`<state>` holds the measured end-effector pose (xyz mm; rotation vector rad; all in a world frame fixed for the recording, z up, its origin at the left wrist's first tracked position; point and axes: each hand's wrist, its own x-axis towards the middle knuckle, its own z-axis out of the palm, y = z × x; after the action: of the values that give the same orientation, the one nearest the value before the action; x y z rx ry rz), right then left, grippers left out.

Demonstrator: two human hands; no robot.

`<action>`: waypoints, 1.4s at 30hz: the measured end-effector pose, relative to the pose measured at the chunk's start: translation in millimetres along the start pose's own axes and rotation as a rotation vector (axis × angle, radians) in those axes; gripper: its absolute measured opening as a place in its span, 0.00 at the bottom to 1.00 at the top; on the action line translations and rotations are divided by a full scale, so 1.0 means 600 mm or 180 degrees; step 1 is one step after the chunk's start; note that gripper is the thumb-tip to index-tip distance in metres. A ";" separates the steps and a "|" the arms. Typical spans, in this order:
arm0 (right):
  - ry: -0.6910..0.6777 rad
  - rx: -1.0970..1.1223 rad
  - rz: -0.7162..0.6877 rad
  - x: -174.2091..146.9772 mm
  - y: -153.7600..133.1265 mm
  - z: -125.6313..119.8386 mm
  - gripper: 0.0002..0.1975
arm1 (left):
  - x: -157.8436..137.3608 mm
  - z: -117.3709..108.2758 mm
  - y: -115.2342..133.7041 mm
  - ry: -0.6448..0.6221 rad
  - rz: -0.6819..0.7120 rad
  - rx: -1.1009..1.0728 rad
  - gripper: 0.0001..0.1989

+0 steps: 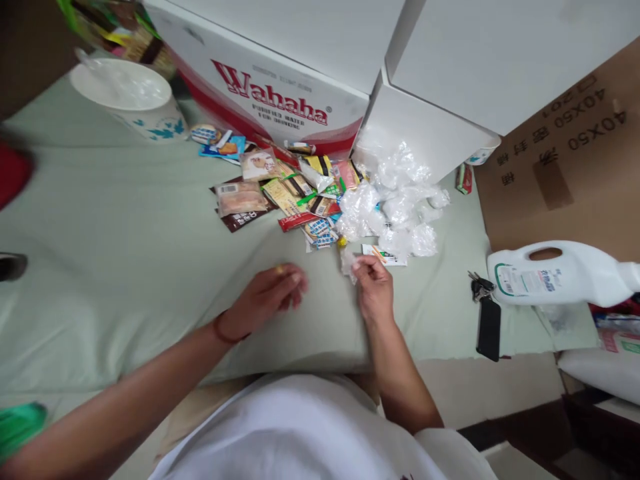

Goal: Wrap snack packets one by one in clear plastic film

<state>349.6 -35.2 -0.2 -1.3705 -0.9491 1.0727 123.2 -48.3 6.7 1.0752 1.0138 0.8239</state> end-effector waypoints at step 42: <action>0.0244 -0.1719 -0.1138 -0.042 -0.022 -0.011 0.25 | -0.018 -0.283 0.148 0.1791 0.1862 0.3518 0.10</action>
<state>349.6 -60.4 14.8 -1.5752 -1.4289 0.5038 -45.2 18.1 69.7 2.2249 1.7515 1.0803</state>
